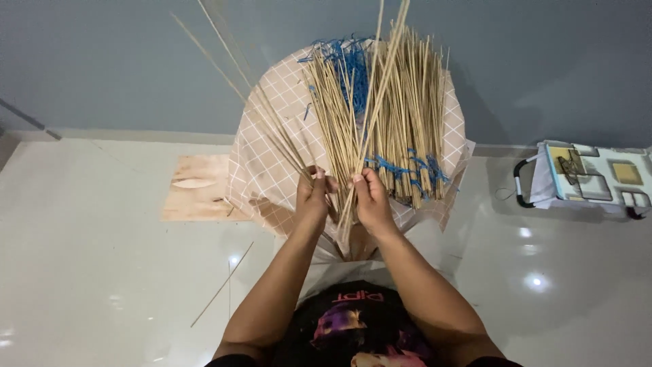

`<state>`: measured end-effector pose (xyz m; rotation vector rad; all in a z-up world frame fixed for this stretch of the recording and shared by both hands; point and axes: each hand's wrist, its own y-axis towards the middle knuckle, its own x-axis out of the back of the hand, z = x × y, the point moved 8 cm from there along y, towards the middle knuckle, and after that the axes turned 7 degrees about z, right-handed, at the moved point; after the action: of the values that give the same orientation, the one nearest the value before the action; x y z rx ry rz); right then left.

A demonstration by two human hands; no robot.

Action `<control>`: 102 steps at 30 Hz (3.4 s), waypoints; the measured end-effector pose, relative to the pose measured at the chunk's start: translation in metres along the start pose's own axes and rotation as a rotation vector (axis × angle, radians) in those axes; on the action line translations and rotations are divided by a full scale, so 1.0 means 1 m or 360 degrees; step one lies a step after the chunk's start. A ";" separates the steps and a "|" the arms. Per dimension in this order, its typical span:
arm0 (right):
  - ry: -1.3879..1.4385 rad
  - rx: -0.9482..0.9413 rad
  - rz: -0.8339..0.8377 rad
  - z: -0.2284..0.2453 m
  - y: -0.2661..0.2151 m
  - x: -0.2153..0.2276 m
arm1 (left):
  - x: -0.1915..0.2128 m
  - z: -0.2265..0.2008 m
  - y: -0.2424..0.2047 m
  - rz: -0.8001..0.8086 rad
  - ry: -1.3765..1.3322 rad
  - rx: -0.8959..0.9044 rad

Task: Gathering thin bamboo sticks into small bundles and securing them with blue plastic string.

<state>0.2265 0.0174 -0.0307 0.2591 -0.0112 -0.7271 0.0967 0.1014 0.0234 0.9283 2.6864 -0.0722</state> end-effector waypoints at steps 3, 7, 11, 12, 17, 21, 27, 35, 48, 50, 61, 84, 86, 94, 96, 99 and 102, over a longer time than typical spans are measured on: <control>0.0131 0.0036 -0.0006 0.010 0.000 -0.001 | 0.012 0.037 0.021 0.0090 -0.0238 0.0106; 0.0237 -0.0022 -0.0008 0.011 -0.003 -0.012 | 0.020 0.057 0.022 -0.0031 -0.0101 0.0256; 0.0254 0.0030 -0.0017 0.016 -0.010 -0.022 | 0.007 0.045 0.014 0.0025 -0.0202 0.0166; 0.0211 0.0025 -0.0024 0.017 -0.012 -0.023 | 0.004 0.042 0.012 0.0046 -0.0255 0.0178; 0.0094 0.0042 -0.0066 0.013 -0.014 -0.016 | 0.004 0.055 0.015 0.0095 -0.0380 0.0278; 0.0140 0.0081 -0.0173 0.004 -0.014 -0.010 | 0.012 0.034 0.021 0.0062 -0.0090 0.0092; 0.0192 0.0071 -0.0161 0.025 -0.019 -0.014 | 0.007 0.036 0.016 0.0065 -0.0404 0.0070; 0.0121 0.0162 -0.0196 0.041 -0.029 -0.023 | 0.009 0.077 0.022 0.0054 -0.0469 0.0164; -0.0214 0.0498 -0.0089 0.029 -0.026 -0.027 | 0.018 0.031 0.007 -0.0052 0.0003 0.0167; -0.0178 0.0501 -0.0156 0.040 -0.026 -0.014 | 0.026 -0.001 0.013 -0.0038 0.0223 0.0071; -0.0616 0.0349 -0.0212 0.015 0.000 0.025 | 0.098 -0.036 0.079 -0.0509 0.0707 -0.0574; -0.1028 0.0165 0.0469 0.022 0.019 -0.020 | 0.069 0.063 0.055 0.0002 0.0004 0.0149; -0.0835 0.0219 0.0474 0.017 0.001 -0.029 | 0.054 0.073 0.052 0.0095 -0.0099 0.0085; -0.0407 0.0283 0.0257 0.036 -0.024 -0.046 | 0.023 0.034 0.025 -0.0022 -0.0031 0.0007; -0.0326 0.0268 0.0076 0.041 -0.029 -0.045 | 0.023 0.020 0.017 -0.0171 -0.0064 -0.0045; -0.0266 0.0271 -0.0059 0.042 -0.026 -0.038 | 0.036 0.043 0.037 -0.0102 0.0009 -0.0100; -0.0166 0.0210 -0.0060 0.029 -0.025 -0.036 | 0.026 0.018 0.025 -0.0009 -0.0245 -0.0217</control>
<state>0.1796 0.0164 -0.0058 0.3481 -0.1540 -0.7782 0.0969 0.1340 -0.0003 0.8384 2.5174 0.0363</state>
